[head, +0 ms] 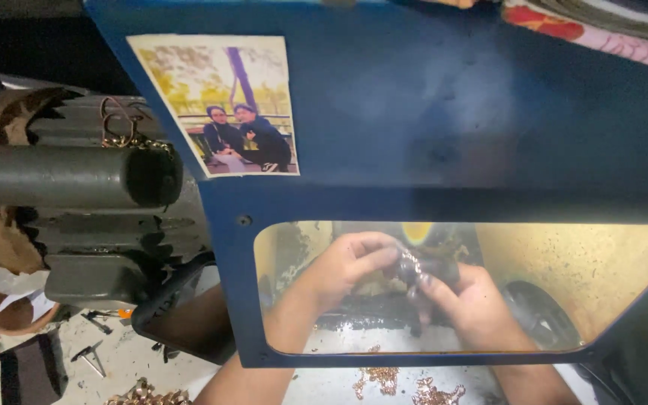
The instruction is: Polishing small jewelry components using a bench lathe with a polishing wheel inside a dust enclosure.
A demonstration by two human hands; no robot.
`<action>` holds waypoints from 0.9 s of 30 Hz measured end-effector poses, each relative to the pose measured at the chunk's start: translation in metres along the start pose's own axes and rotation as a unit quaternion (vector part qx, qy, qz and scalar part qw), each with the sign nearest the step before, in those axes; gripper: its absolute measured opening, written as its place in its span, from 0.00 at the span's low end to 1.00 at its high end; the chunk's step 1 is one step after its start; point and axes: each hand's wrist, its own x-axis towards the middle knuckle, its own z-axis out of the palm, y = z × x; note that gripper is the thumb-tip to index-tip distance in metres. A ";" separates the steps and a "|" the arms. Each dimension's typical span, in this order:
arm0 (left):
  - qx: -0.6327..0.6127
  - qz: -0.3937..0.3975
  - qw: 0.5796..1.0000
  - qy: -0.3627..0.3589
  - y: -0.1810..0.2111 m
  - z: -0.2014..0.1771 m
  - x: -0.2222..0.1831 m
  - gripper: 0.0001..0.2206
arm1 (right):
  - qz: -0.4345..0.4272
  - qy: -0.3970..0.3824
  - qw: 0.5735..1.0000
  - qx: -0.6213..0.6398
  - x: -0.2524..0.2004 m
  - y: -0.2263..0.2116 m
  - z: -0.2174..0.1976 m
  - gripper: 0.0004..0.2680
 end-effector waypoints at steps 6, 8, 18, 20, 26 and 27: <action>0.038 0.017 0.999 0.014 -0.007 0.015 0.010 0.10 | -0.068 -0.056 0.996 -0.013 -0.002 0.000 -0.008 0.12; 0.046 0.032 0.998 0.023 -0.019 0.018 0.014 0.10 | -0.060 -0.013 0.998 -0.024 0.000 0.002 -0.008 0.12; 0.156 0.030 0.978 0.132 -0.017 0.027 0.013 0.12 | 0.013 0.124 0.990 -0.070 0.008 -0.024 0.024 0.13; 0.163 0.050 0.977 0.132 -0.014 0.027 0.012 0.12 | 0.009 0.132 0.989 -0.065 0.009 -0.023 0.026 0.13; 0.098 0.017 0.990 0.097 -0.018 0.020 0.018 0.14 | 0.013 0.100 0.994 -0.043 0.007 -0.015 0.007 0.14; 0.040 -0.014 0.997 0.057 -0.018 0.016 0.014 0.13 | -0.004 0.058 0.998 -0.039 0.004 -0.010 0.002 0.13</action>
